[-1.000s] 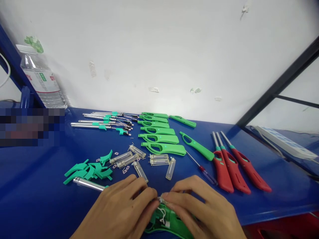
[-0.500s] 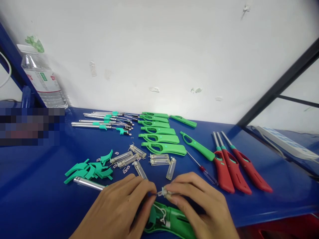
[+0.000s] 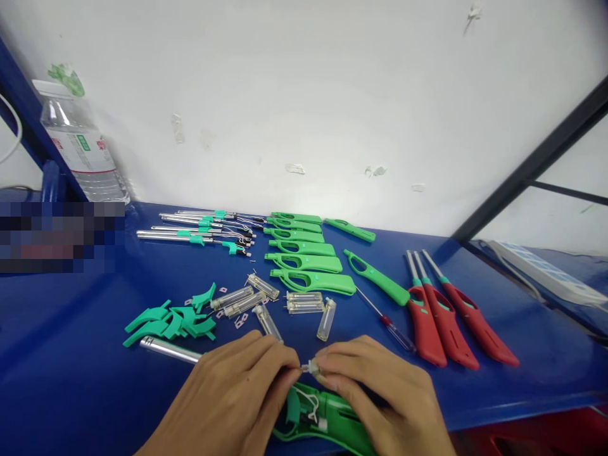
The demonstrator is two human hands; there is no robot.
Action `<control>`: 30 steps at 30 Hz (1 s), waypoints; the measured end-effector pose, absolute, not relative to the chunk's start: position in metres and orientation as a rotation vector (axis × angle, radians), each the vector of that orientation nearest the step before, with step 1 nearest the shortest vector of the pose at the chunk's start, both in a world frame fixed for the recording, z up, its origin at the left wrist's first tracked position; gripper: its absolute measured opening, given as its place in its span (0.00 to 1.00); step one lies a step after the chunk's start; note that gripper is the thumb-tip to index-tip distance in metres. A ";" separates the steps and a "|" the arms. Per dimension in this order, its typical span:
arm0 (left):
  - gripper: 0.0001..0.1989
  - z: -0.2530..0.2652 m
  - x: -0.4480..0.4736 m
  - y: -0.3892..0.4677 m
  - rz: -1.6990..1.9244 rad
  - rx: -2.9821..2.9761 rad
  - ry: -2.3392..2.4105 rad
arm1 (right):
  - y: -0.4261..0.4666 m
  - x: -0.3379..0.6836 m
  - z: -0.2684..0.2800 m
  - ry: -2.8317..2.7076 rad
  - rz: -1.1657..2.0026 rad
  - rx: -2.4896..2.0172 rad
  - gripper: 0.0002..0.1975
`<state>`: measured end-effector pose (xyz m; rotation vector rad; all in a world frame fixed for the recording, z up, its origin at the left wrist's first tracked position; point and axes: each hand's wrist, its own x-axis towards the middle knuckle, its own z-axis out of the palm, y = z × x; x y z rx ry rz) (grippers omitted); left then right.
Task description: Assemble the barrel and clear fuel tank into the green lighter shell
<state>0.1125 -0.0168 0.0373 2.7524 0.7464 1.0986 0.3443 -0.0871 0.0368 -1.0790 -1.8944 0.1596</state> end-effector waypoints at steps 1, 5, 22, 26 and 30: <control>0.17 0.038 0.112 -0.017 1.107 2.761 0.753 | -0.087 0.344 0.037 -1.895 0.167 -1.086 0.06; 0.16 0.037 0.111 -0.018 1.125 2.764 0.759 | -0.087 0.344 0.036 -1.912 0.163 -1.071 0.07; 0.17 0.035 0.112 -0.019 1.136 2.781 0.721 | -0.089 0.344 0.039 -1.896 0.092 -1.045 0.05; 0.18 0.034 0.114 -0.018 1.150 2.818 0.712 | -0.087 0.344 0.040 -1.910 0.067 -1.035 0.06; 0.17 0.035 0.114 -0.019 1.151 2.811 0.714 | -0.086 0.342 0.040 -1.914 0.063 -1.030 0.07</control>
